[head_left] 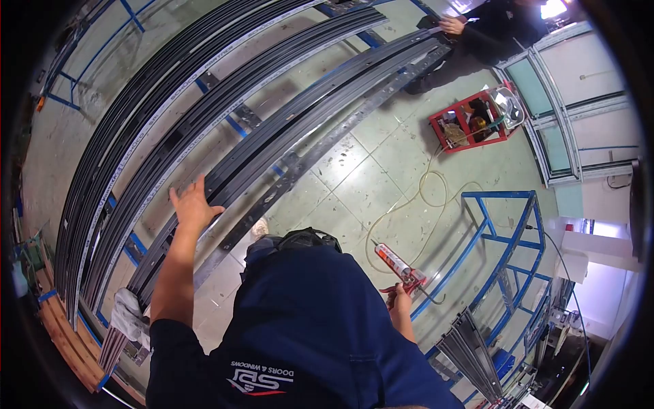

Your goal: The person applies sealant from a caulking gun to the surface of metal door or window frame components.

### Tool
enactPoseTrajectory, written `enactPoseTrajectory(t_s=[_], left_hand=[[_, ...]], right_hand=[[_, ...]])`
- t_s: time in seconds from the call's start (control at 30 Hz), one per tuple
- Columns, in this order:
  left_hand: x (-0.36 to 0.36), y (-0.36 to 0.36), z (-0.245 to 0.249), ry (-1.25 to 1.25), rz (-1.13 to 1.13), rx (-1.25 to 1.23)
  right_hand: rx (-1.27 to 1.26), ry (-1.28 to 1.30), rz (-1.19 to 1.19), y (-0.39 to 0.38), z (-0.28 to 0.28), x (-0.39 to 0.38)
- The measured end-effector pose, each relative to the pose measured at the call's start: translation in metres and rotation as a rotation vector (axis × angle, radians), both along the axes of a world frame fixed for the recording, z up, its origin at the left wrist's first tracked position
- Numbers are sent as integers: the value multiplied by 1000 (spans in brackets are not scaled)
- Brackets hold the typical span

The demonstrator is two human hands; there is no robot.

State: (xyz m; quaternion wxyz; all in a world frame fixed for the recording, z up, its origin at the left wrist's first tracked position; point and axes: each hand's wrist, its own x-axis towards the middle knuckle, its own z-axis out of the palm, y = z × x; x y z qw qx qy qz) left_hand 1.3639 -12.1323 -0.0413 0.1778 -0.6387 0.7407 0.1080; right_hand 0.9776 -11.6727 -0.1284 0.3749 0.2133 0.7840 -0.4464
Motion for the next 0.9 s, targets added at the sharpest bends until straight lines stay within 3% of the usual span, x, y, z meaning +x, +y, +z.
enactPoseTrajectory(t_s=[0.17, 0.23, 0.3, 0.5, 0.6, 0.7, 0.73, 0.83, 0.9], left_hand=[[-25, 6, -2, -30, 80, 23], [-48, 14, 2, 21, 1, -245], [-87, 16, 11, 100, -48, -307], [-253, -26, 25, 570, -277, -150], [-345, -76, 13, 520, -356, -1], [-423, -132, -6, 520, -373, 68], [-444, -149, -12, 534, -374, 64], [-493, -194, -28, 457, -340, 154], [-510, -208, -30, 435, -335, 209]], right_hand=[[54, 61, 98, 16, -8, -25], [32, 86, 106, 20, -12, -39], [164, 96, 206, 19, -10, -53], [339, 30, 227, 10, -27, -104], [359, 21, 186, -6, -24, -131], [233, 31, 181, 68, -97, -169], [426, 184, 368, 68, -85, -178], [451, 60, 218, 80, -80, -212], [362, 30, 265, 13, -21, -230]])
